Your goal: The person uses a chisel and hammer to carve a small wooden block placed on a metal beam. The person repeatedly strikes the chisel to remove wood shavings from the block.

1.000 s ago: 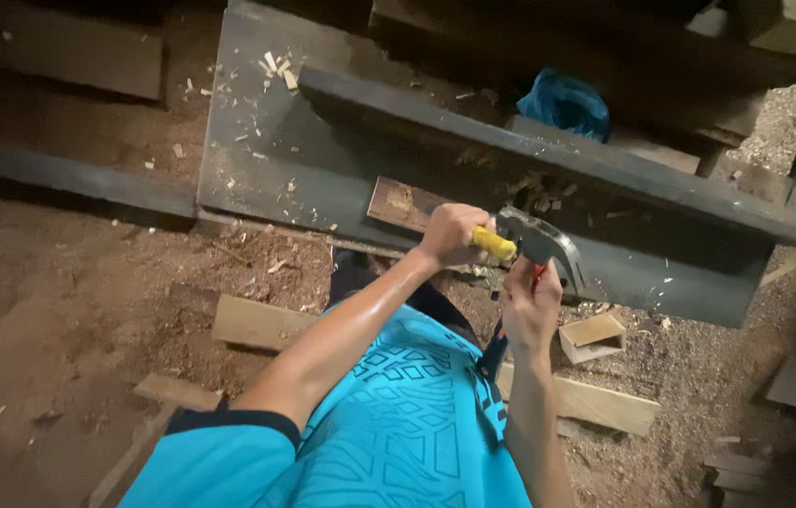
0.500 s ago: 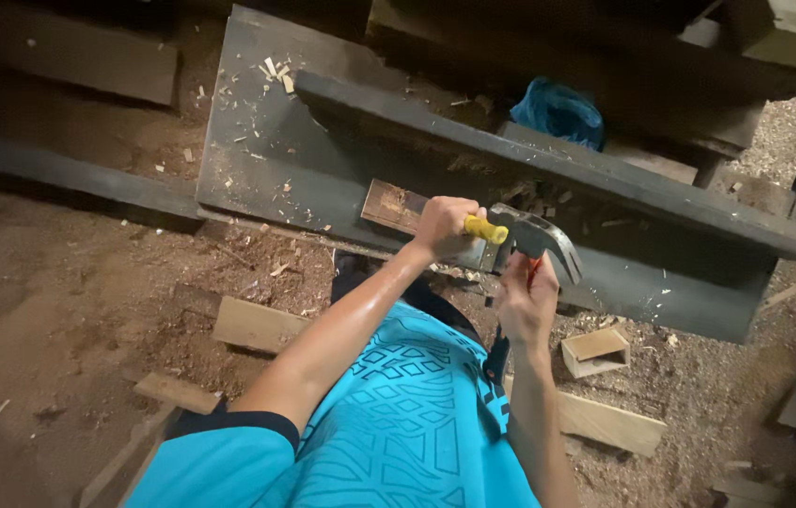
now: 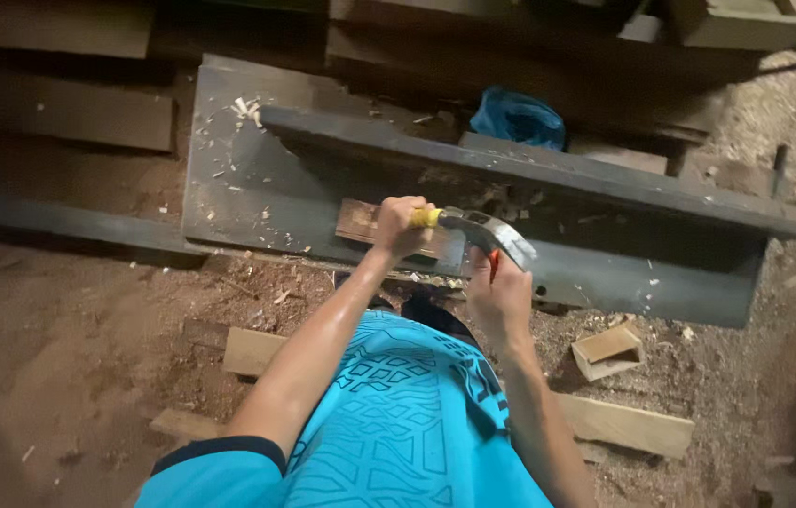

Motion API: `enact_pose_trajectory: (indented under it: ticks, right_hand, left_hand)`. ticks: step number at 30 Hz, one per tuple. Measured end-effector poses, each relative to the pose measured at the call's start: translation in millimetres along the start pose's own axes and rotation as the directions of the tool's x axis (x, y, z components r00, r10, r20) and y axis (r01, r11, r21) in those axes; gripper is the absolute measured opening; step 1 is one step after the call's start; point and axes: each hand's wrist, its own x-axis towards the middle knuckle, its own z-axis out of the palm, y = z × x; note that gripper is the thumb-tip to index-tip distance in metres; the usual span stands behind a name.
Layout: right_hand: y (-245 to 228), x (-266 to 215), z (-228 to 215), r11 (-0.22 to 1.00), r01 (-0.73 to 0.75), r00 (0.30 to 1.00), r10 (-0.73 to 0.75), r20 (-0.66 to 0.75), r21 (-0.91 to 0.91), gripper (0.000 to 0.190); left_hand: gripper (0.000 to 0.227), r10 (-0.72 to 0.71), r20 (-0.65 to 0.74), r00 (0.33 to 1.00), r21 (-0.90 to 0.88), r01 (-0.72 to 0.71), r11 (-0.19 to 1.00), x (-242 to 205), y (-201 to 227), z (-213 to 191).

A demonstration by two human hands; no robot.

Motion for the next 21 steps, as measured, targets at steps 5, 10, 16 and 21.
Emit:
enact_pose_trajectory:
  ticks: [5,10,16,21]
  right_hand:
    - [-12.1,4.3,-1.2,0.873,0.248,0.962,-0.168,-0.217,0.421,0.023]
    - [-1.2,2.8,2.1,0.989,0.018,0.998,-0.027,0.059,0.145,0.024]
    - [0.2,10.2,13.4,0.861,0.343,0.936,-0.279,-0.214,0.376,0.024]
    - [5.2,4.0,7.2,0.998,-0.058,0.998,0.058,0.037,0.019,0.019]
  left_hand:
    - [0.03,-0.137,-0.048,0.989,-0.069,0.134,0.989,-3.7,-3.9,0.0]
    - [0.011,-0.043,0.06,0.997,0.039,0.041,0.998,-11.3,-13.7,0.5]
    - [0.024,0.033,-0.02,0.999,0.048,-0.032,0.998,-5.0,-18.0,2.4]
    - [0.017,-0.017,0.018,1.0,-0.072,0.018,0.997,-15.6,-9.3,-6.3]
